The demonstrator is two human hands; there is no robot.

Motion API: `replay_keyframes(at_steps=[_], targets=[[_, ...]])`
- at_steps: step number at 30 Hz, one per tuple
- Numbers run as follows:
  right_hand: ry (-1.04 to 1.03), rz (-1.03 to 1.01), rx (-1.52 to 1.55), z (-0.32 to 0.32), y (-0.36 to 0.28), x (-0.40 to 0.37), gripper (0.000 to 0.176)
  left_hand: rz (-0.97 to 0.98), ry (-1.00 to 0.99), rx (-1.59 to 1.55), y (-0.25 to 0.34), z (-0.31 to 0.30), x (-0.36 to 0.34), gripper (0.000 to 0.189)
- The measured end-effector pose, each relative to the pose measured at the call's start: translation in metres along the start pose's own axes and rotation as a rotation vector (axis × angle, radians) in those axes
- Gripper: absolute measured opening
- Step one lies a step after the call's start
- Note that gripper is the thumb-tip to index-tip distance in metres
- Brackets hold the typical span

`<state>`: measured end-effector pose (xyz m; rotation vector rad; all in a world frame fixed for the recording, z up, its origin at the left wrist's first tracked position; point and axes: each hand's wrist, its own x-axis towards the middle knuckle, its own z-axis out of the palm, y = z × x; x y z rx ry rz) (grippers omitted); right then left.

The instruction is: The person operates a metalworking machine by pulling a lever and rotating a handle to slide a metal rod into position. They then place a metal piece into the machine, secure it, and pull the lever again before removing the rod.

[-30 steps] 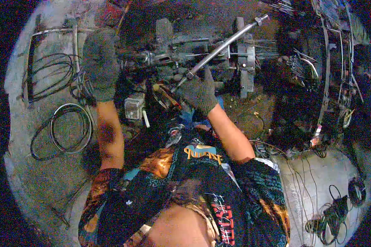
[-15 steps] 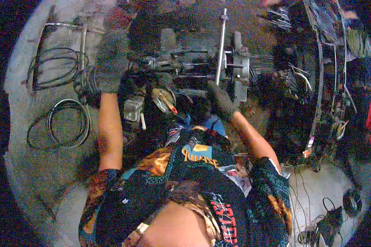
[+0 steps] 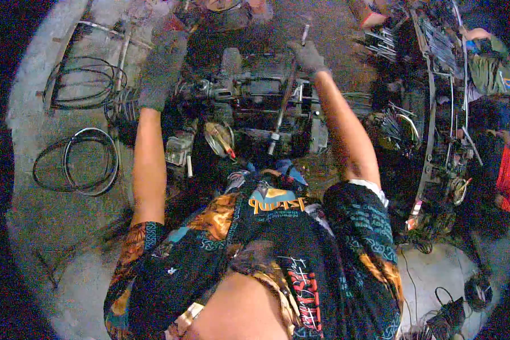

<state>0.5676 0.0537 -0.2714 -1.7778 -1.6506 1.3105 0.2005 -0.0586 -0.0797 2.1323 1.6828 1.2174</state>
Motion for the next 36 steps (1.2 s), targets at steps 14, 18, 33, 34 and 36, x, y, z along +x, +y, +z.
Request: replay_keyframes(at_steps=[14, 18, 33, 34, 36], targets=[[0.097, -0.697, -0.461, 0.047, -0.032, -0.149, 0.042, 0.014, 0.003, 0.066, 0.004, -0.005, -0.002, 0.023], [0.401, -0.596, -0.47, 0.049, -0.033, -0.153, 0.042, 0.023, 0.023, 0.109, -0.003, -0.001, -0.003, 0.022], [0.606, -0.473, -0.603, 0.046, -0.061, -0.163, 0.042, -0.046, -0.046, 0.095, -0.023, 0.0, 0.013, 0.033], [0.669, -0.394, -0.434, 0.045, -0.07, -0.168, 0.041, -0.071, -0.121, 0.162, -0.033, 0.002, 0.018, 0.039], [0.416, -0.262, -0.334, 0.045, -0.057, -0.154, 0.04, -0.099, -0.194, 0.229, -0.035, 0.002, 0.025, 0.045]])
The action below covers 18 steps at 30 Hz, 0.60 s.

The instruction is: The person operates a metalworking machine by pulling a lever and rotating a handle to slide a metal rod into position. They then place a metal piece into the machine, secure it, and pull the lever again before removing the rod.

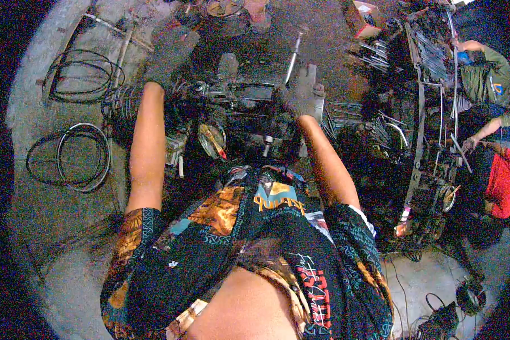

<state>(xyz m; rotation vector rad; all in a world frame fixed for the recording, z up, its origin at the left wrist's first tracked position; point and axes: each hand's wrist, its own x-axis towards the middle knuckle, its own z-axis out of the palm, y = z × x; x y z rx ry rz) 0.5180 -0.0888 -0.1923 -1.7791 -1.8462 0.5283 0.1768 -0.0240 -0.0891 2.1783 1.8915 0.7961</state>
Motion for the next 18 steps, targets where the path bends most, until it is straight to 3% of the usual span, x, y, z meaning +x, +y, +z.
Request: replay_keyframes(at_steps=[1, 5, 8, 12, 14, 15, 17, 18], targets=[[-0.253, 0.117, 0.109, 0.007, 0.008, 0.004, 0.038, -0.021, -0.071, 0.131, 0.004, -0.005, 0.006, 0.048], [-0.392, -0.049, 0.085, 0.024, 0.02, 0.011, 0.03, -0.064, -0.142, 0.368, -0.003, -0.002, 0.021, 0.055], [-0.342, -0.148, -0.179, 0.022, 0.029, 0.007, 0.037, 0.071, -0.188, 0.338, -0.01, -0.006, 0.028, 0.055], [-0.375, -0.22, -0.282, 0.006, 0.018, 0.011, 0.041, -0.027, -0.196, 0.194, -0.018, 0.005, 0.032, 0.052], [-0.352, -0.311, -0.625, -0.011, -0.005, 0.011, 0.041, 0.06, -0.109, 0.169, -0.016, 0.0, 0.025, 0.049], [-0.353, -0.312, -0.625, -0.003, 0.008, 0.013, 0.041, 0.058, -0.109, 0.17, -0.015, 0.001, 0.026, 0.049], [-0.049, -0.557, -0.361, 0.01, 0.025, 0.018, 0.04, -0.045, -0.083, 0.167, -0.011, 0.002, 0.026, 0.048], [-0.051, -0.559, -0.36, 0.01, 0.022, 0.016, 0.04, -0.048, -0.083, 0.167, -0.009, 0.001, 0.025, 0.048]])
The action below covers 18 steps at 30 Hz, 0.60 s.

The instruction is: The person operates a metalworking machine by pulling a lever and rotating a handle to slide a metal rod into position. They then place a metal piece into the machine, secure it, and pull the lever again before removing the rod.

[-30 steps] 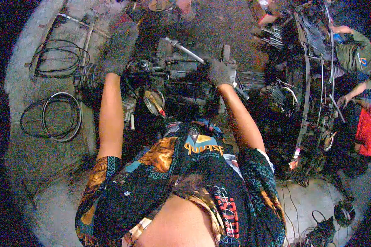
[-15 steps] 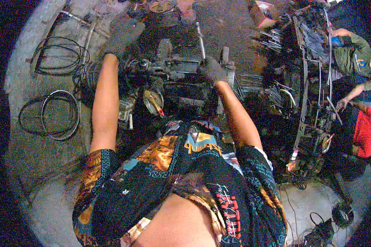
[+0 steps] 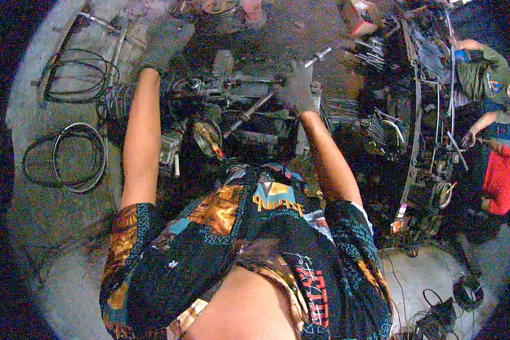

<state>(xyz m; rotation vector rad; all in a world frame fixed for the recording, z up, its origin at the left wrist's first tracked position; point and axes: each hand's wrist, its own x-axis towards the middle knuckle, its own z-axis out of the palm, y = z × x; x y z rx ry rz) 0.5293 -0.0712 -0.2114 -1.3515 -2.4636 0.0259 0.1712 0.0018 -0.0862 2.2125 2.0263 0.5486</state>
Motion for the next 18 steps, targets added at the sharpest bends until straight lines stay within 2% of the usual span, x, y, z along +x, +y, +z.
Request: replay_keyframes(at_steps=[2, 3, 5, 6, 8, 11, 12, 14, 15, 17, 18], targets=[[0.233, 0.272, 0.244, -0.015, -0.015, 0.001, 0.034, 0.024, -0.038, -0.018, 0.003, -0.006, -0.004, 0.047], [0.231, 0.27, 0.245, -0.023, -0.021, 0.001, 0.034, 0.021, -0.037, -0.018, 0.003, -0.005, -0.004, 0.047], [-0.174, 0.601, 0.453, -0.032, -0.029, 0.0, 0.031, 0.069, -0.013, 0.027, 0.003, -0.005, -0.005, 0.048], [-0.178, 0.603, 0.454, -0.022, -0.024, -0.002, 0.031, 0.067, -0.017, 0.026, 0.001, -0.002, -0.005, 0.048], [-0.291, 0.448, 0.568, -0.002, -0.012, -0.003, 0.037, 0.158, 0.132, 0.202, -0.003, 0.004, -0.005, 0.042], [-0.35, 0.372, 0.493, 0.003, -0.004, 0.001, 0.033, 0.202, 0.196, 0.2, -0.013, 0.013, -0.003, 0.042], [-0.351, 0.372, 0.493, 0.004, -0.003, 0.002, 0.033, 0.202, 0.195, 0.2, -0.014, 0.015, -0.002, 0.042], [-0.41, 0.343, 0.518, 0.005, 0.0, 0.003, 0.028, 0.039, 0.066, 0.018, -0.014, 0.016, 0.0, 0.05], [-0.41, 0.341, 0.518, -0.01, -0.01, 0.006, 0.028, 0.037, 0.067, 0.019, -0.014, 0.015, 0.001, 0.05], [-0.332, 0.192, 0.18, -0.038, -0.027, 0.005, 0.032, 0.107, 0.055, 0.11, -0.017, 0.012, 0.001, 0.044], [-0.334, 0.189, 0.182, -0.035, -0.027, 0.004, 0.032, 0.142, 0.047, 0.154, -0.017, 0.011, 0.0, 0.042]])
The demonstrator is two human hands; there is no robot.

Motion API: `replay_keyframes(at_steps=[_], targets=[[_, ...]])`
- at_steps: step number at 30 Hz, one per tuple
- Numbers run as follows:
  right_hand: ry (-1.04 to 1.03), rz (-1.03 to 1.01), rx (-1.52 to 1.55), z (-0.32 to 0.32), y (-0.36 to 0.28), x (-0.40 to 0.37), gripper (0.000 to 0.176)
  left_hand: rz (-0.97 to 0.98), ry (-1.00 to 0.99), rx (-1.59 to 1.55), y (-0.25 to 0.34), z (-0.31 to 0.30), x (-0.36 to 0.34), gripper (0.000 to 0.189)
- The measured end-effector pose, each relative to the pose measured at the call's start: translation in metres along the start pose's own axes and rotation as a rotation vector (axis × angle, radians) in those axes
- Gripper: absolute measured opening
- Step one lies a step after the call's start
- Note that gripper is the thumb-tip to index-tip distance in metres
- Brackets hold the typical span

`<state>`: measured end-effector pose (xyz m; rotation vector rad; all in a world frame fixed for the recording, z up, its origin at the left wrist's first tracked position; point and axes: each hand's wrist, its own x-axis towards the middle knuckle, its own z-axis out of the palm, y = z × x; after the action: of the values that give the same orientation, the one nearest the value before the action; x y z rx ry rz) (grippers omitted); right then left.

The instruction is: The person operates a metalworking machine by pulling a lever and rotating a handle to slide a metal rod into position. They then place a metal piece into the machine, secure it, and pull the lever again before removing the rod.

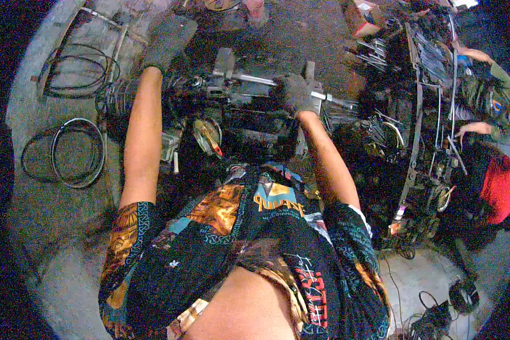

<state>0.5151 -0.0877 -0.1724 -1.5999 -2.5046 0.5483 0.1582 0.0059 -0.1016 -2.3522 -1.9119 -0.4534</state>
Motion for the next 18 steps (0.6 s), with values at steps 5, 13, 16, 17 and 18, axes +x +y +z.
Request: replay_keyframes(at_steps=[5, 13, 16, 17, 18], targets=[[0.291, 0.005, -0.04, 0.022, 0.003, -0.002, 0.041, 0.087, 0.034, 0.068, -0.002, -0.005, -0.001, 0.039], [0.327, 0.333, 0.526, 0.068, 0.002, -0.002, 0.036, -0.044, -0.067, -0.023, 0.032, -0.048, -0.007, 0.025], [0.248, 0.318, 0.435, 0.068, 0.003, 0.002, 0.028, -0.258, -0.066, -0.143, 0.042, -0.054, -0.01, 0.018], [0.217, 0.345, 0.429, 0.067, 0.003, 0.004, 0.024, -0.237, -0.057, -0.127, 0.038, -0.048, -0.008, 0.02], [0.219, 0.346, 0.426, 0.066, 0.005, 0.003, 0.024, -0.228, -0.052, -0.12, 0.033, -0.042, -0.007, 0.022]])
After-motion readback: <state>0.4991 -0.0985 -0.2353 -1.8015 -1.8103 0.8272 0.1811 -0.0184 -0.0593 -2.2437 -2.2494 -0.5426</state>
